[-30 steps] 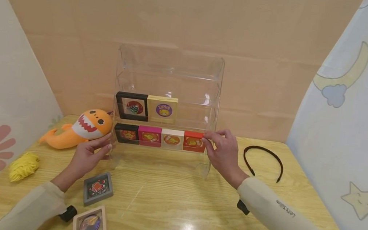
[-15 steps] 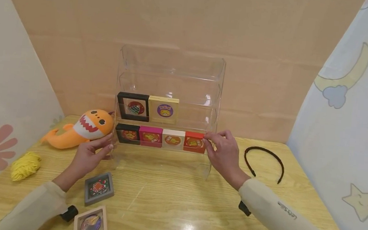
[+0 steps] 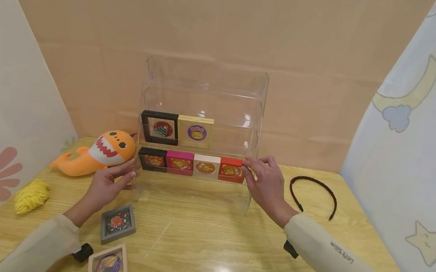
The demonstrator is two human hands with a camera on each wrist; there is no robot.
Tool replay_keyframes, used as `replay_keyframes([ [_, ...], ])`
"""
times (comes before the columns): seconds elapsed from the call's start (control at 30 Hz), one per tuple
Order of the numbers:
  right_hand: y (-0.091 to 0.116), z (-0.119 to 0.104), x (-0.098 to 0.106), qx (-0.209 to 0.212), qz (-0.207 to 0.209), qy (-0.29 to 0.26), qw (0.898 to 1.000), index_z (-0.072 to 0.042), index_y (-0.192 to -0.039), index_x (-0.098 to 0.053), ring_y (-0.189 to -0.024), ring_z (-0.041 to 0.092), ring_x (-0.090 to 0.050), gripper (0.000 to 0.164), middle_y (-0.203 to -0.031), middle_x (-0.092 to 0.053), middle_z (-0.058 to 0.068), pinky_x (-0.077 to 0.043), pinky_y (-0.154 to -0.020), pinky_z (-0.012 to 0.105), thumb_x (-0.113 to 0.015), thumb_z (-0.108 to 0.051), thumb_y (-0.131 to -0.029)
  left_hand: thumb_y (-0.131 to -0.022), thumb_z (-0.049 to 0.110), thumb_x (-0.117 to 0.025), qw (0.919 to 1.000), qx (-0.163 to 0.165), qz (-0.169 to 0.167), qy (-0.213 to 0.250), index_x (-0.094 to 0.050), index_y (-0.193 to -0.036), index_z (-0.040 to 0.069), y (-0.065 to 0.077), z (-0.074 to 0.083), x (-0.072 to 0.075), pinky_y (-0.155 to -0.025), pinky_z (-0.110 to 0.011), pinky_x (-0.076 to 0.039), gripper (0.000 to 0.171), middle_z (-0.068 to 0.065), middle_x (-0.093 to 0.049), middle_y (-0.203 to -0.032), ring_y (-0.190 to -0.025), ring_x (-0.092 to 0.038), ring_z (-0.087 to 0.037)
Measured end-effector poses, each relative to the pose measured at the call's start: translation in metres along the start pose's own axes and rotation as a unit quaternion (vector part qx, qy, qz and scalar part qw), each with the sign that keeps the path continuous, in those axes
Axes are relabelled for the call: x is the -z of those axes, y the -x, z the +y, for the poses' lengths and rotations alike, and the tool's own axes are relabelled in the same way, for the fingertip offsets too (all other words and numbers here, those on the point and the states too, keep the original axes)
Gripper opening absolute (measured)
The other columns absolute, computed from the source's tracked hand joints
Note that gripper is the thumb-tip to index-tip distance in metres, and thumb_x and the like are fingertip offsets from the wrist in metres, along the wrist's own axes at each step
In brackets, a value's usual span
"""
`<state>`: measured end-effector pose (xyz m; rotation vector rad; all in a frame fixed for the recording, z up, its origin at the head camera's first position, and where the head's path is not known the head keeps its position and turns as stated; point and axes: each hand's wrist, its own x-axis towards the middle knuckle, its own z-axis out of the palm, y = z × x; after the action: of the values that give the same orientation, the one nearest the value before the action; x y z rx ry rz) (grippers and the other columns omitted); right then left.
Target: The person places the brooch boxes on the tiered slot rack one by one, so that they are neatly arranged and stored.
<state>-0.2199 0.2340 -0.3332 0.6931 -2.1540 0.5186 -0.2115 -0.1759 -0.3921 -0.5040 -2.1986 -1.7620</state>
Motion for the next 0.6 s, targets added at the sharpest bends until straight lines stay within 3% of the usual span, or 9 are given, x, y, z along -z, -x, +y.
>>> replay_keyframes([
  [0.23, -0.005, -0.002, 0.003, 0.010, 0.034, 0.002, 0.999, -0.003, -0.088, -0.074, -0.078, 0.027, -0.050, 0.014, -0.101, -0.069, 0.014, -0.038, -0.058, 0.036, -0.074, -0.013, -0.079, -0.091, -0.004, -0.059, 1.0000, -0.005, -0.003, 0.004, -0.056, -0.129, -0.002, -0.001, -0.002, -0.002, -0.060, -0.033, -0.058, 0.038, -0.022, -0.062, -0.116, -0.090, -0.062, -0.003],
  [0.33, -0.011, -0.005, 0.005, 0.022, 0.057, 0.001, 0.998, -0.002, -0.086, -0.074, -0.078, 0.030, -0.050, 0.015, -0.100, -0.069, 0.015, -0.039, -0.061, 0.039, -0.070, -0.016, -0.081, -0.090, -0.007, -0.058, 0.9999, -0.013, -0.007, -0.001, -0.055, -0.128, -0.007, -0.002, 0.006, -0.003, -0.060, -0.033, -0.058, 0.038, -0.026, -0.061, -0.114, -0.089, -0.062, -0.004],
  [0.5, -0.020, -0.018, 0.000, 0.077, 0.088, -0.015, 0.993, 0.000, -0.088, -0.073, -0.082, 0.035, -0.053, 0.022, -0.101, -0.069, 0.015, -0.042, -0.066, 0.045, -0.064, -0.020, -0.083, -0.090, -0.008, -0.058, 0.9999, -0.009, -0.006, -0.011, -0.053, -0.126, -0.012, 0.001, 0.025, -0.004, -0.060, -0.035, -0.058, 0.037, -0.029, -0.060, -0.112, -0.088, -0.063, -0.005],
  [0.6, -0.023, -0.032, -0.007, 0.115, 0.093, -0.032, 0.988, 0.000, -0.088, -0.072, -0.086, 0.035, -0.056, 0.023, -0.101, -0.068, 0.016, -0.045, -0.068, 0.047, -0.062, -0.020, -0.084, -0.090, -0.007, -0.059, 0.9999, -0.005, -0.004, -0.010, -0.053, -0.126, -0.011, 0.002, 0.025, -0.003, -0.060, -0.035, -0.058, 0.037, -0.028, -0.060, -0.113, -0.088, -0.063, -0.005],
])
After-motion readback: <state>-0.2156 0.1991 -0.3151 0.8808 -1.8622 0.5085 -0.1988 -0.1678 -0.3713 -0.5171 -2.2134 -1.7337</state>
